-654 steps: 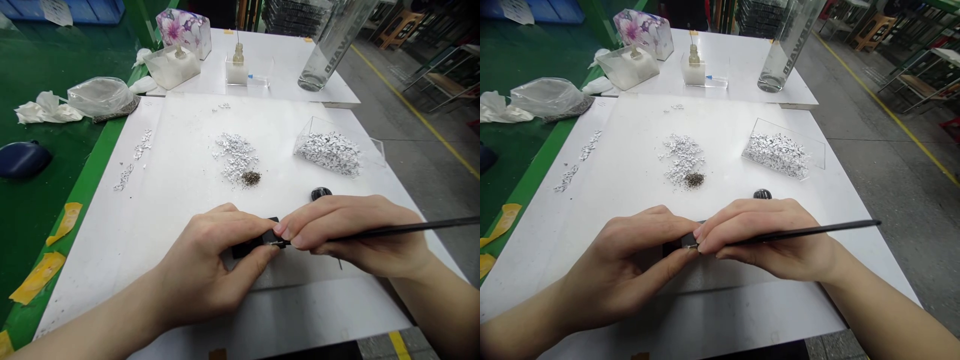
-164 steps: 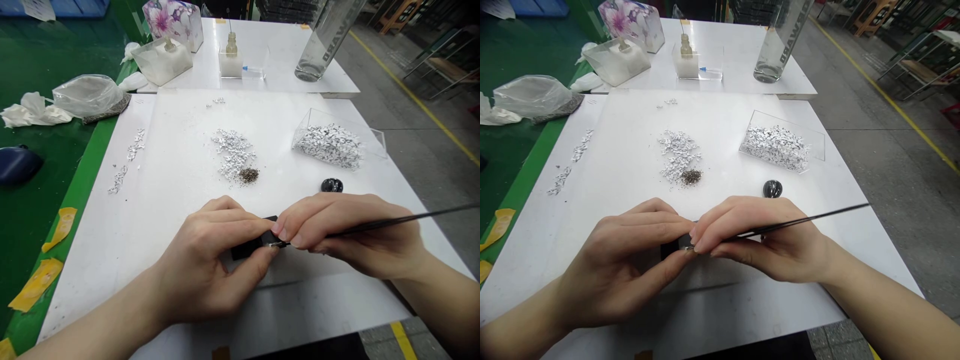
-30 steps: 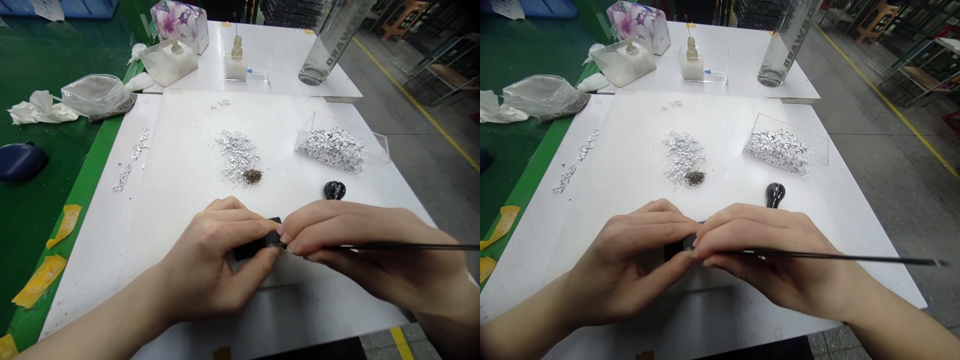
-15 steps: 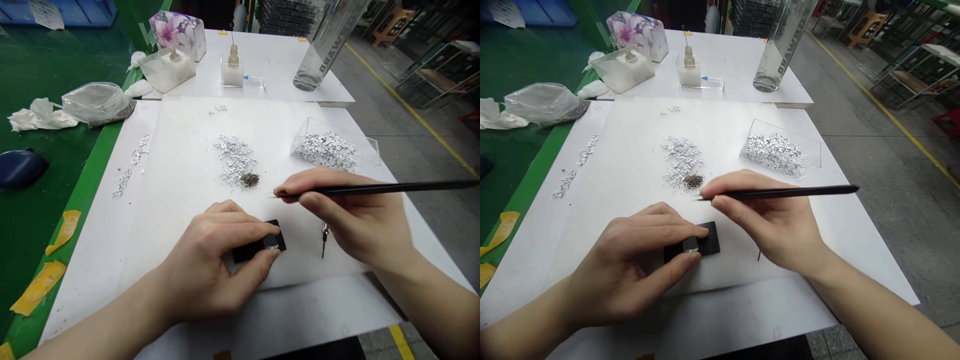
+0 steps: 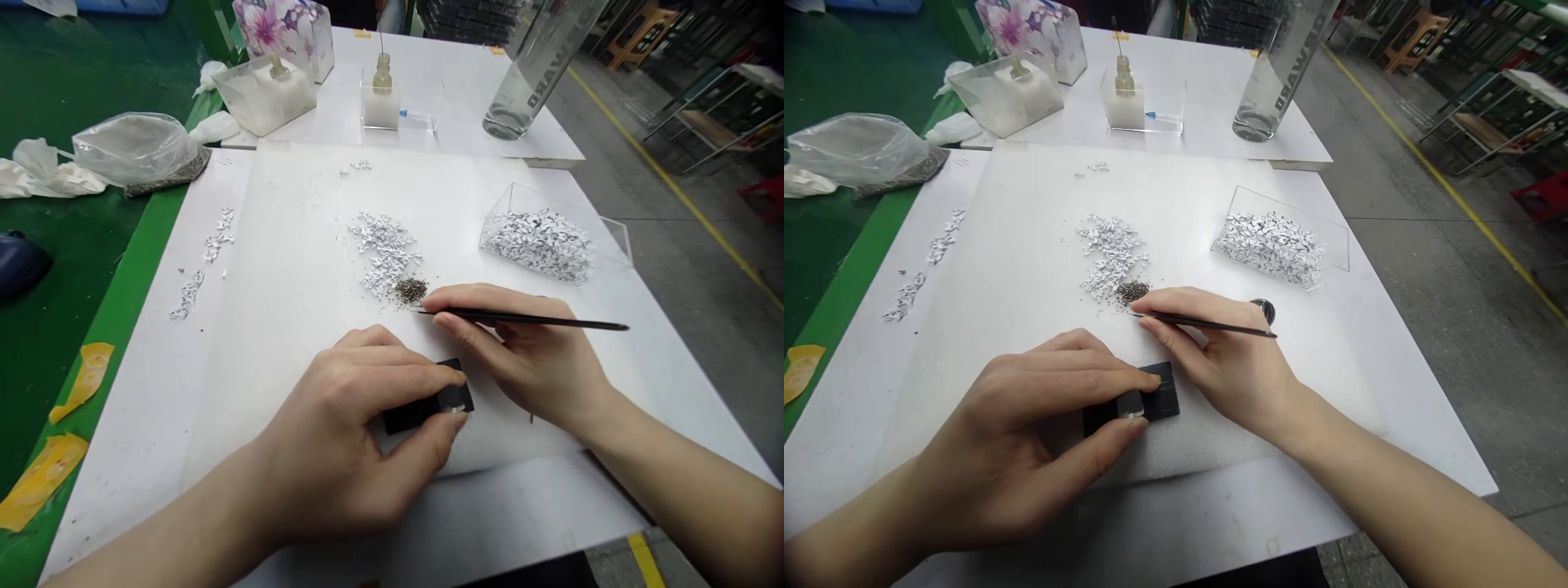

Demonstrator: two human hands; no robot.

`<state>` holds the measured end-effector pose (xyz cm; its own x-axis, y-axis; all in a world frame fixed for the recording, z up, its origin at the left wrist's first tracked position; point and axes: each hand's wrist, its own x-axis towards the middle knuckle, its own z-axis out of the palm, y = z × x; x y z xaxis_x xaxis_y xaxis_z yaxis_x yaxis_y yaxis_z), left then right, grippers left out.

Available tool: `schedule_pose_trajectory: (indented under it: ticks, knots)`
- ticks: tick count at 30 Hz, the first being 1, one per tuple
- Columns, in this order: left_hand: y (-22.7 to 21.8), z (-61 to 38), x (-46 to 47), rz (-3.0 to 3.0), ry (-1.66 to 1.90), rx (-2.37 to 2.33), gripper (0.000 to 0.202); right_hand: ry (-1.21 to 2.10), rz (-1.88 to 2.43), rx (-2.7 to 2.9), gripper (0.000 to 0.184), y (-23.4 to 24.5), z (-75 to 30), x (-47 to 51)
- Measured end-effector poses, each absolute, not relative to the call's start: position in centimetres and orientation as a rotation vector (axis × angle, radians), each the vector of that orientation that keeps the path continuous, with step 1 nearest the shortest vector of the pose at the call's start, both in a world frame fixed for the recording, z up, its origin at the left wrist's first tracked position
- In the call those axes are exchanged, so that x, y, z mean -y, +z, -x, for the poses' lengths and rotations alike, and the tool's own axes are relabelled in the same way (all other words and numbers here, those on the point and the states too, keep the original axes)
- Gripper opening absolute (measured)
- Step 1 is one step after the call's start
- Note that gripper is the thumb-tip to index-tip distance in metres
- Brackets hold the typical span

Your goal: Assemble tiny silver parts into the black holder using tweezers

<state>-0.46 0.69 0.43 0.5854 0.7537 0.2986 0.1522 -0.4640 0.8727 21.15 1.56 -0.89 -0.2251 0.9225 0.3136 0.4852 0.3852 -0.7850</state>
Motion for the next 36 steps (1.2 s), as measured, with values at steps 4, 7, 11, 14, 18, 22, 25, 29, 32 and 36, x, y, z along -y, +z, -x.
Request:
schedule_pose_trajectory:
  ticks: [4,7,11,14,18,22,25,29,32,36]
  knots:
    - [0.4,0.4,-0.8,-1.945,0.868,-0.716,0.011,0.681,1.217,1.867,0.016,-0.9,-21.1,-1.6]
    - [0.4,0.4,-0.8,-1.937,0.867,-0.713,0.009,0.675,1.209,1.869,0.017,-0.9,-21.0,-1.7]
    - [0.5,0.4,-0.7,-1.928,0.875,-0.712,0.012,0.685,1.217,1.873,0.018,-0.8,-20.9,-1.7]
    - [0.4,0.4,-0.7,-1.933,0.877,-0.718,0.012,0.704,1.241,1.843,0.016,-0.6,-21.1,-1.6]
    - [0.3,0.6,-0.6,-1.953,0.900,-0.721,0.017,0.854,1.167,1.717,0.012,-0.1,-22.3,-1.3]
    - [0.5,0.5,-0.5,-1.962,0.894,-0.738,0.017,1.136,0.836,1.693,0.014,0.4,-23.7,-0.9]
    - [0.6,0.4,-0.6,-1.962,0.894,-0.727,0.018,1.259,0.661,1.778,0.019,0.5,-24.4,-0.7]
    - [0.7,0.5,-0.8,-1.973,0.886,-0.717,0.025,1.216,0.608,1.875,0.020,0.6,-24.6,-0.7]
    - [0.6,0.4,-0.9,-1.983,0.880,-0.714,0.026,1.204,0.584,1.912,0.017,0.6,-24.5,-0.7]
    - [0.5,0.2,-0.8,-1.986,0.884,-0.708,0.023,1.174,0.546,1.950,0.016,0.5,-24.4,-0.8]
